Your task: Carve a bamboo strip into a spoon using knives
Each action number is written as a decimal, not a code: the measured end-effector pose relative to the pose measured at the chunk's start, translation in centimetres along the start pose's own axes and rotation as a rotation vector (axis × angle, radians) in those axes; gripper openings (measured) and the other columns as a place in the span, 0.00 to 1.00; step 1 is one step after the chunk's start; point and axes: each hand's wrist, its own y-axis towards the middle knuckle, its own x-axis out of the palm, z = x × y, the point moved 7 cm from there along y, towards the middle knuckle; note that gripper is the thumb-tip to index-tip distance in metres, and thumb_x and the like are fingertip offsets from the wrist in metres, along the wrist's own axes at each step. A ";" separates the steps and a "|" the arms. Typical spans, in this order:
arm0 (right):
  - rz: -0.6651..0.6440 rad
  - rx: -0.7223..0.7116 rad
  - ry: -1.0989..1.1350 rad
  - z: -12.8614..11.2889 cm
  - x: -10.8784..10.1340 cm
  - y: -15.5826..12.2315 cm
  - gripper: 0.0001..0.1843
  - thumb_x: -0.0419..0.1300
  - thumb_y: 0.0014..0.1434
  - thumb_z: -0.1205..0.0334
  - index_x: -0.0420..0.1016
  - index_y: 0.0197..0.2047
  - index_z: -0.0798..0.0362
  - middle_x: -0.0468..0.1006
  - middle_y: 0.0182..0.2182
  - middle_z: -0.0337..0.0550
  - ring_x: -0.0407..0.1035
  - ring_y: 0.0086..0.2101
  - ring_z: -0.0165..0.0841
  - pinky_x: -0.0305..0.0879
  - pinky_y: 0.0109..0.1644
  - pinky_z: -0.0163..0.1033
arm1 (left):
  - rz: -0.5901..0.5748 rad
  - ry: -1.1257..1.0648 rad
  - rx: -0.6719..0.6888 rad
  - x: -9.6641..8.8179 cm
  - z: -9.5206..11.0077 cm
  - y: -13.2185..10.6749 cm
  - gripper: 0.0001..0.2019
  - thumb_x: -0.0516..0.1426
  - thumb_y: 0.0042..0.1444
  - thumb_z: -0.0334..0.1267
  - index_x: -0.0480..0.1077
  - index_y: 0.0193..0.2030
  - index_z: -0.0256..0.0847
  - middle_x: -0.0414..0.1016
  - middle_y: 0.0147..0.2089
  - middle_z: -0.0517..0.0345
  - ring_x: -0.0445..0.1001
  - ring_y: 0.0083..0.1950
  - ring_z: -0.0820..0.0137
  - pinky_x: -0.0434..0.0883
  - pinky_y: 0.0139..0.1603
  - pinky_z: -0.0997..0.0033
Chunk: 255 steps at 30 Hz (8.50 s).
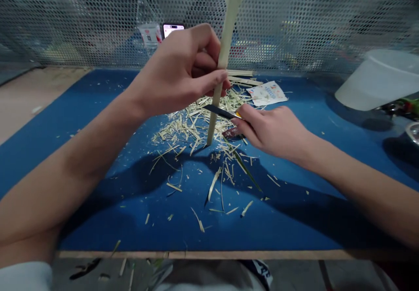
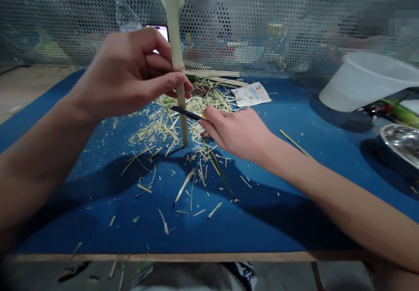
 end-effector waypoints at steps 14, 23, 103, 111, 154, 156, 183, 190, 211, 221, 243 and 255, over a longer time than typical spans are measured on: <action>-0.047 -0.089 -0.041 -0.8 1.1 -0.2 0.28 0.34 0.70 0.49 0.71 0.44 0.54 0.77 0.26 0.44 0.59 0.19 0.28 0.40 0.26 0.38 | 0.021 -0.032 -0.052 0.0 -0.3 0.0 0.08 0.61 0.56 0.30 0.64 0.37 0.37 0.82 0.32 0.51 0.83 0.38 0.64 0.81 0.38 0.62; -0.016 -0.063 0.007 0.1 1.5 0.5 0.25 0.36 0.69 0.50 0.70 0.43 0.55 0.77 0.24 0.44 0.54 0.17 0.28 0.39 0.26 0.38 | 0.011 -0.032 -0.001 0.0 -0.1 0.1 0.08 0.61 0.56 0.29 0.64 0.37 0.36 0.80 0.30 0.56 0.83 0.39 0.66 0.82 0.37 0.66; 0.150 -0.383 -0.042 -0.8 4.7 -1.0 0.20 0.45 0.69 0.53 0.72 0.34 0.53 0.76 0.25 0.41 0.68 0.31 0.32 0.53 0.31 0.38 | -0.076 -0.019 0.136 0.0 -0.4 0.2 0.07 0.60 0.58 0.30 0.69 0.42 0.29 0.80 0.36 0.52 0.83 0.40 0.69 0.82 0.38 0.71; 0.211 -0.195 0.054 1.1 2.6 -0.5 0.19 0.44 0.69 0.53 0.71 0.35 0.52 0.78 0.31 0.47 0.70 0.32 0.33 0.54 0.30 0.38 | -0.087 -0.012 0.092 -0.1 -0.7 0.4 0.08 0.60 0.59 0.31 0.70 0.42 0.26 0.81 0.36 0.48 0.83 0.39 0.68 0.82 0.36 0.73; -0.135 -0.369 -0.139 -1.2 5.1 -0.4 0.23 0.38 0.71 0.51 0.69 0.40 0.53 0.76 0.25 0.44 0.66 0.24 0.31 0.37 0.27 0.40 | -0.032 -0.128 -0.018 0.0 -1.5 0.7 0.13 0.62 0.57 0.35 0.70 0.43 0.24 0.80 0.36 0.44 0.83 0.38 0.66 0.82 0.37 0.69; -0.153 -0.385 -0.147 -1.4 5.1 -0.3 0.22 0.39 0.71 0.52 0.69 0.41 0.53 0.76 0.25 0.43 0.65 0.23 0.31 0.37 0.26 0.40 | -0.033 -0.134 -0.026 0.0 -1.6 0.8 0.12 0.61 0.57 0.34 0.70 0.42 0.25 0.80 0.35 0.44 0.83 0.38 0.66 0.82 0.37 0.69; 0.051 -0.276 0.059 -0.7 4.4 0.8 0.20 0.39 0.71 0.58 0.69 0.49 0.58 0.75 0.41 0.53 0.68 0.36 0.35 0.51 0.29 0.39 | 0.139 -0.498 -0.145 2.5 -4.7 0.3 0.03 0.54 0.62 0.30 0.63 0.39 0.41 0.76 0.28 0.59 0.78 0.27 0.70 0.75 0.31 0.73; 0.058 -0.241 0.014 -1.3 4.9 2.2 0.25 0.37 0.71 0.51 0.67 0.56 0.53 0.76 0.40 0.48 0.65 0.35 0.35 0.45 0.30 0.40 | 0.229 -1.052 -0.479 6.1 -8.6 1.5 0.15 0.49 0.65 0.43 0.66 0.31 0.38 0.65 0.20 0.62 0.72 0.20 0.74 0.67 0.23 0.79; 0.000 -0.261 -0.021 -2.3 6.6 3.8 0.27 0.33 0.71 0.50 0.67 0.58 0.46 0.75 0.37 0.44 0.60 0.27 0.28 0.39 0.28 0.39 | 0.564 -1.393 -0.708 7.2 -18.0 0.6 0.11 0.53 0.55 0.30 0.57 0.24 0.42 0.57 0.16 0.66 0.48 0.13 0.81 0.46 0.10 0.81; 0.039 -0.289 0.082 -2.2 6.9 4.6 0.23 0.41 0.71 0.51 0.66 0.60 0.46 0.72 0.45 0.48 0.63 0.32 0.30 0.43 0.27 0.37 | 0.597 -1.430 -0.718 7.3 -18.6 0.2 0.15 0.50 0.60 0.34 0.52 0.23 0.43 0.47 0.13 0.70 0.45 0.11 0.80 0.42 0.10 0.80; 0.203 -0.390 0.338 -2.3 7.3 4.1 0.16 0.49 0.67 0.58 0.72 0.52 0.51 0.72 0.44 0.50 0.65 0.45 0.38 0.60 0.40 0.41 | 0.625 -1.487 -0.741 7.5 -18.5 -0.1 0.15 0.52 0.61 0.33 0.54 0.23 0.42 0.45 0.13 0.72 0.45 0.10 0.82 0.42 0.10 0.82; 0.214 -0.482 0.307 -3.3 6.1 2.3 0.15 0.49 0.68 0.58 0.74 0.49 0.52 0.73 0.42 0.48 0.65 0.39 0.34 0.57 0.36 0.38 | 0.604 -1.495 -0.687 7.5 -18.5 0.1 0.14 0.49 0.61 0.31 0.52 0.24 0.42 0.44 0.14 0.72 0.45 0.10 0.81 0.40 0.10 0.82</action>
